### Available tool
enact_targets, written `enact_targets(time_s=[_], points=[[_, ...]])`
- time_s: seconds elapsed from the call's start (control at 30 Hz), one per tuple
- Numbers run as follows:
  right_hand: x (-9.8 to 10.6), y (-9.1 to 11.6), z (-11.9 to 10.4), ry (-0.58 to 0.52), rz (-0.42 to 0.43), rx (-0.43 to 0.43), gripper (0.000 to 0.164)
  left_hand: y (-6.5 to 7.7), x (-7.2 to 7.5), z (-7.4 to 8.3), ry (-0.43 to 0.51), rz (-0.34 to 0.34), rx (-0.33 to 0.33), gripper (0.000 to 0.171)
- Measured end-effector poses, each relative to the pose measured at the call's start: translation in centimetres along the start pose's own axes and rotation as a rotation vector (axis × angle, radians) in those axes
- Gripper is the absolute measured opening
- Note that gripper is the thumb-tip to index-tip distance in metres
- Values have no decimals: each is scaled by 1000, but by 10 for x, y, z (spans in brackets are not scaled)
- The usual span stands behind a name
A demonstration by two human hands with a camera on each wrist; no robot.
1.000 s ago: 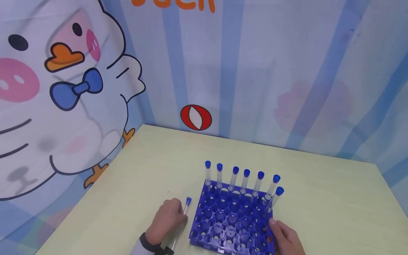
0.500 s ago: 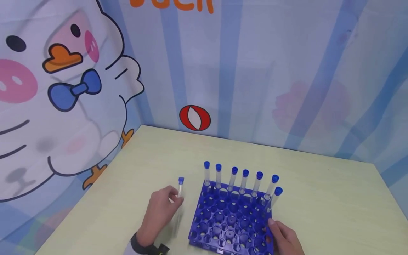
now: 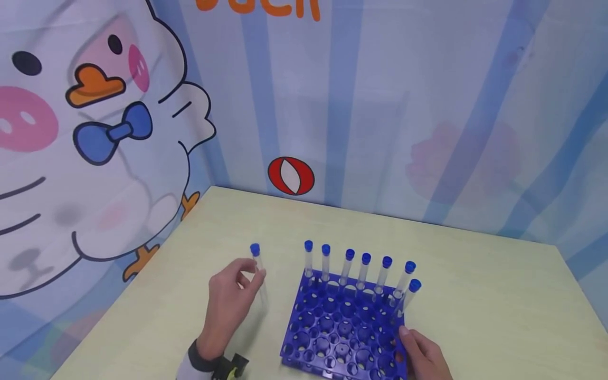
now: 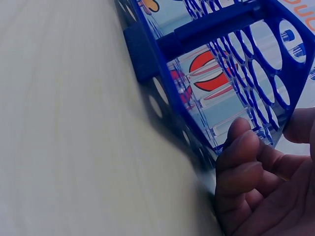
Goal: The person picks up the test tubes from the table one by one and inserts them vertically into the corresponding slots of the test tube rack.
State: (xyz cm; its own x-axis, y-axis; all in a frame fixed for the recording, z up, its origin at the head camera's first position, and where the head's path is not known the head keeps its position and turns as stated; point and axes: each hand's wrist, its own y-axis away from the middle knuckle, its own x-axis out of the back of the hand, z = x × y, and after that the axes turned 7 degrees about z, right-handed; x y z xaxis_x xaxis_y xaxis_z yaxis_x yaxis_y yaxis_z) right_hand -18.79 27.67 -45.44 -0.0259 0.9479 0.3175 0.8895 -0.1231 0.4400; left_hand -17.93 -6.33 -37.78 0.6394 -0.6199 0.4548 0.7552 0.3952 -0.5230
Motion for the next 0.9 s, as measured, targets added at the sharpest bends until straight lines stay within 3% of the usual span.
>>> enact_targets(time_s=[0.23, 0.57, 0.9], points=[[0, -1, 2, -15, -1, -6, 71, -1, -3, 6, 11, -14, -28, 18], [0, -1, 1, 0, 3, 8, 75, -4, -12, 29, 61, -77, -85, 18], [1, -1, 1, 17, 8, 17, 75, -3, -27, 46, 116, -189, -108, 21]])
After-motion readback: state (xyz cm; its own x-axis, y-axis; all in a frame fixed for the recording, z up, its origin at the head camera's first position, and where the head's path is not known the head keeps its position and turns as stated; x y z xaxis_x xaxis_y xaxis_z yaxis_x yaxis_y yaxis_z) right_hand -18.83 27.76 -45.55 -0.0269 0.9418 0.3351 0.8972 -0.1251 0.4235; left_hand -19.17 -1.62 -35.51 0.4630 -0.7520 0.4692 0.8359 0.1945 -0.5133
